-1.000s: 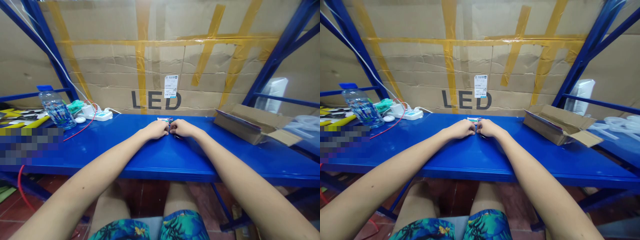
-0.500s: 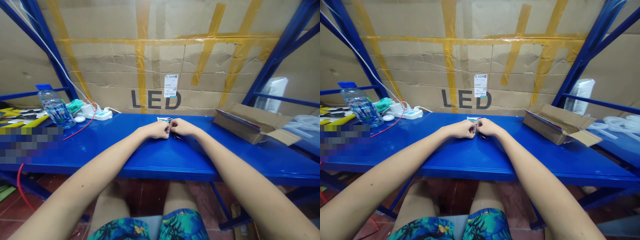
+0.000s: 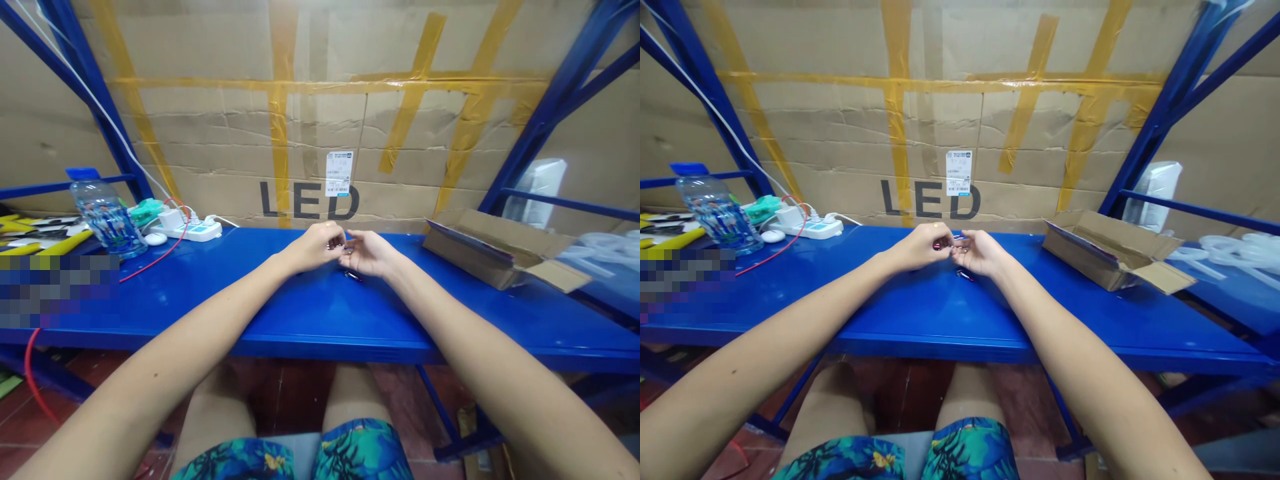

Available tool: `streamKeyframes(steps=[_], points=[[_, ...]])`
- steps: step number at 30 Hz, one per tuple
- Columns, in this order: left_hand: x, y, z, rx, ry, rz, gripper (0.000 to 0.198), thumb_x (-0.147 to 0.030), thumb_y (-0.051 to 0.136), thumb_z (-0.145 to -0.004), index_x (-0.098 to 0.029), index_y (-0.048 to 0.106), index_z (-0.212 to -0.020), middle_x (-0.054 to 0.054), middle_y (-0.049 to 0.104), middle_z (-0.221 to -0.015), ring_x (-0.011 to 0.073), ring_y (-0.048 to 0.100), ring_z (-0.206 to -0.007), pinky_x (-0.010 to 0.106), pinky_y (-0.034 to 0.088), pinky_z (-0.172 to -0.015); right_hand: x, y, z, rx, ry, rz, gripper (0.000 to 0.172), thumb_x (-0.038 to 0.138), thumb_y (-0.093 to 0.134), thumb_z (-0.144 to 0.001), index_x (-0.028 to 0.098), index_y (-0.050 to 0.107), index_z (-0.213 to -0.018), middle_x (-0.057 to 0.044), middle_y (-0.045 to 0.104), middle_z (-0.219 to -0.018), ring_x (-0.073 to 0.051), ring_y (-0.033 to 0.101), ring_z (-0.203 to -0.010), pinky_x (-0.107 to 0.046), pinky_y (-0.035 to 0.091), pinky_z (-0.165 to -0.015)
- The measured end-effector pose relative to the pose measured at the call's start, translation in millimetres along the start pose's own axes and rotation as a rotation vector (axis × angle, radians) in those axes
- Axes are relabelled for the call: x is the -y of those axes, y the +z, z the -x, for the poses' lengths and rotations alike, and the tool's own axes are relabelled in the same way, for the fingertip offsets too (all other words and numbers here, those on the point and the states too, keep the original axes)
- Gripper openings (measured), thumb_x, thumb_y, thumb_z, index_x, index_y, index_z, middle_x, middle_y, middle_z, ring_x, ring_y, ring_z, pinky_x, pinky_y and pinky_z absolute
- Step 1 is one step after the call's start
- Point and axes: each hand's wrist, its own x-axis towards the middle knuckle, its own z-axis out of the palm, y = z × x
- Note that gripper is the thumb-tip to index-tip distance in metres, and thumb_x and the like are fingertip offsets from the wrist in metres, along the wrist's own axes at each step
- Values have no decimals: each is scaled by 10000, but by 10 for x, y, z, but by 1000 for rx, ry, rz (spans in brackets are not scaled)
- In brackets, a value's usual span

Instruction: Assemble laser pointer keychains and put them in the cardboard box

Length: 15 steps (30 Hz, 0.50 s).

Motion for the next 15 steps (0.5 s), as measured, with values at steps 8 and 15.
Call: streamKeyframes(steps=[8,15], points=[[-60,-21,2,42,29,-61,119,-174,594,-893,-151,711,-901,66,696,-904,165,623,-817,302,471,-777,-64,79,28,153,14,73,256,275,332,-1020,198,492,-836,-3,506,-629,-125,456,-524,-251,487,-559],[10,-118,89,-205,-107,-56,169,-206,535,-924,-170,685,-853,47,727,-876,166,645,-817,307,466,-771,9,4,133,-170,-206,677,407,377,433,-959,253,238,-624,76,182,-488,-93,155,-436,-238,163,-402]])
